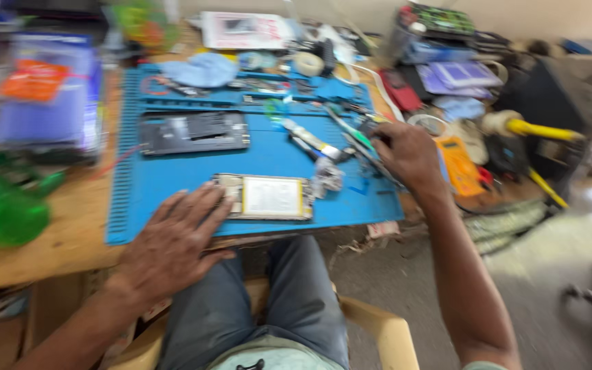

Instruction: The person disassembles a smartphone on a workbench, using tweezers and a screwdriver to remove the screen and access internal components. They manipulate the battery and connectors, then reassemble the device.

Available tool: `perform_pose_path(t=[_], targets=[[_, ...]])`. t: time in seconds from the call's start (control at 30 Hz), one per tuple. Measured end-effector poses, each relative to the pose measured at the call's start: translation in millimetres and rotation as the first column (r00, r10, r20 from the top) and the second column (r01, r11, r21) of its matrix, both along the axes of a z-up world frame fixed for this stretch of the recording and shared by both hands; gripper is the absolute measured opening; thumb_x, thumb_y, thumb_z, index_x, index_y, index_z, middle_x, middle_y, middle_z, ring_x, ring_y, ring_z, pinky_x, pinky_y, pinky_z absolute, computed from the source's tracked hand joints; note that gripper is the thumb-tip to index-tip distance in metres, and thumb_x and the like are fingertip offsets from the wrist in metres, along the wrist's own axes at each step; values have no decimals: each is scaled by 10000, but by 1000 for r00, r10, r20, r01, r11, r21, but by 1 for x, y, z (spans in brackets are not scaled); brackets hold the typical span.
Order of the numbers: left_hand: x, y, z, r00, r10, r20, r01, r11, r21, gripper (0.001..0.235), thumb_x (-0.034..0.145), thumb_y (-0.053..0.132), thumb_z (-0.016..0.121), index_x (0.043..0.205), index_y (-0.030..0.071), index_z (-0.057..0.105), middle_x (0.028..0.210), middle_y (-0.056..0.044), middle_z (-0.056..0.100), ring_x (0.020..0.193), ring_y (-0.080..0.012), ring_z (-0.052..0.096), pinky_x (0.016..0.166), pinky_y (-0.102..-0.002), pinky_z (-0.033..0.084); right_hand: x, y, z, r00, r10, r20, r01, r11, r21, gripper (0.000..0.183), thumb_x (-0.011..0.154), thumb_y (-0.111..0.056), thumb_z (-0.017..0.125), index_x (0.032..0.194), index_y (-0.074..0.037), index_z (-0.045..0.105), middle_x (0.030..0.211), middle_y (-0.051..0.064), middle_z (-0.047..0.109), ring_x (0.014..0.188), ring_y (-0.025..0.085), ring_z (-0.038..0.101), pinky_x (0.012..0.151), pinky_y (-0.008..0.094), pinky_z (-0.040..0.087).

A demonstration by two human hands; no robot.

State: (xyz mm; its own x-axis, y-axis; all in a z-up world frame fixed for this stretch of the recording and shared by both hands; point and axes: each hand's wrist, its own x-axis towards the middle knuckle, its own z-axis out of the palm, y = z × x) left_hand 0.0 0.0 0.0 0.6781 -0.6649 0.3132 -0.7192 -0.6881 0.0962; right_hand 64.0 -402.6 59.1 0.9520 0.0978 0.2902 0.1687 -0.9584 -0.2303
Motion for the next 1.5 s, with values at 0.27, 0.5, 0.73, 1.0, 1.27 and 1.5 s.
perform_pose_path(t=[0.27,0.5,0.73,1.0,1.27,1.5], targets=[[-1,7,-4,999,-36,-36,35,999,-26,834,829,513,643,1468,23,428,1505,-137,457,1432,-262,377,1141,-469,312,27,26,-5,996,87,9,-87,988,128,212,902,-157,739,1083,-58,788,984,167,771,843,265,763,778,369,583],[0,5,-4,999,-51,5,51,997,-54,842,842,530,620,1467,1,427,1498,-154,463,1427,-265,373,1138,-485,307,47,58,-1,922,125,-367,-81,988,133,237,875,-283,764,1002,-85,795,858,131,791,759,263,783,728,367,599],[-5,12,0,995,-33,-99,33,999,-5,807,838,479,685,1450,2,464,1511,-171,463,1437,-295,371,1153,-491,294,54,102,-13,952,112,-285,-158,977,-144,252,876,-342,736,960,-110,785,908,132,770,863,330,725,758,462,564],[-4,14,-5,995,-51,-90,40,992,-118,777,846,454,717,1429,-10,497,1510,-178,491,1450,-298,392,1172,-504,293,82,93,-5,925,368,-97,-53,377,925,402,1126,-176,539,1454,-29,358,995,168,730,892,276,766,765,362,655],[-1,17,-6,990,-57,-130,40,991,-128,825,797,438,761,1434,-19,504,1503,-164,511,1445,-285,411,1166,-516,319,97,151,-16,871,490,44,-187,247,951,967,999,115,667,1690,-141,41,1115,188,691,996,295,762,846,395,674],[1,16,-7,989,-67,-133,44,985,-168,816,796,437,766,1426,-19,520,1496,-158,525,1454,-285,421,1155,-526,332,112,196,-26,833,547,88,-298,309,903,926,1055,134,629,1681,-162,14,1186,181,726,1109,276,777,943,383,684]])
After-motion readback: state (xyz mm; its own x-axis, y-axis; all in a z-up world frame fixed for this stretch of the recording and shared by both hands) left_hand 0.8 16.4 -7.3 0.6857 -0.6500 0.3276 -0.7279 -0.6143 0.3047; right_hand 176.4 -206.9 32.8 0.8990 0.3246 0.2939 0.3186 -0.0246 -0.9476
